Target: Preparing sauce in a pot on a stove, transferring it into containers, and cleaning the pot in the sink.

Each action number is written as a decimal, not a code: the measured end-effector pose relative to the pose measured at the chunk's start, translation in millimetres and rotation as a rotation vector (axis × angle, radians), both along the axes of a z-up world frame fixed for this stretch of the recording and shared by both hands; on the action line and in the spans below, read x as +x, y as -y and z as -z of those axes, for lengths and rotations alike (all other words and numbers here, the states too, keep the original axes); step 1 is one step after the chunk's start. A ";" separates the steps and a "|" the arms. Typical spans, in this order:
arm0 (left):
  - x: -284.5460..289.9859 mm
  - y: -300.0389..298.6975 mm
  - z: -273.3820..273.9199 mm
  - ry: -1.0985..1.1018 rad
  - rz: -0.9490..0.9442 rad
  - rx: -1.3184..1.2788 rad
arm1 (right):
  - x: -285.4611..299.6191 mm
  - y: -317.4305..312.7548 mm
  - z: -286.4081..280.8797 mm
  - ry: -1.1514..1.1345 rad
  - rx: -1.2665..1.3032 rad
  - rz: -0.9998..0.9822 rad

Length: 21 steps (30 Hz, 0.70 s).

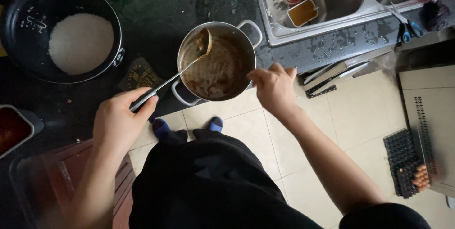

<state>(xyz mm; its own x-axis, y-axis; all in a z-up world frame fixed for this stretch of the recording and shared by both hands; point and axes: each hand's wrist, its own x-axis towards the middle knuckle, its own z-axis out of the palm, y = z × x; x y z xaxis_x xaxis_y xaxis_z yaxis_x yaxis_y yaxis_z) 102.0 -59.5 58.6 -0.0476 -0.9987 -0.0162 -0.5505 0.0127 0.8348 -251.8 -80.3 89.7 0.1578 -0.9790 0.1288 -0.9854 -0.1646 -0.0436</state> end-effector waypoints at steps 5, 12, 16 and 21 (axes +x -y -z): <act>-1.4 2.2 -13.4 -0.011 -0.011 0.099 | -3.0 -3.4 7.5 0.013 -0.054 -0.020; 0.7 9.5 -10.3 0.054 0.021 0.124 | 13.8 7.6 0.0 -0.028 -0.034 -0.043; -1.1 8.4 -21.9 0.107 0.064 0.119 | 0.0 18.1 15.4 -0.193 -0.159 -0.210; 3.7 6.6 -12.9 0.105 0.043 0.132 | 13.2 3.7 -8.6 -0.321 0.055 -0.195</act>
<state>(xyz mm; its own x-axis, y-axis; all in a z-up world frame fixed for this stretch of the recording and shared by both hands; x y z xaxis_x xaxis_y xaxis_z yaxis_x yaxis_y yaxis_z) 105.7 -66.1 71.4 -0.0816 -0.9846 -0.1545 -0.6364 -0.0678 0.7684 -238.6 -84.0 98.3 0.3659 -0.9306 -0.0096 -0.9006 -0.3567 0.2485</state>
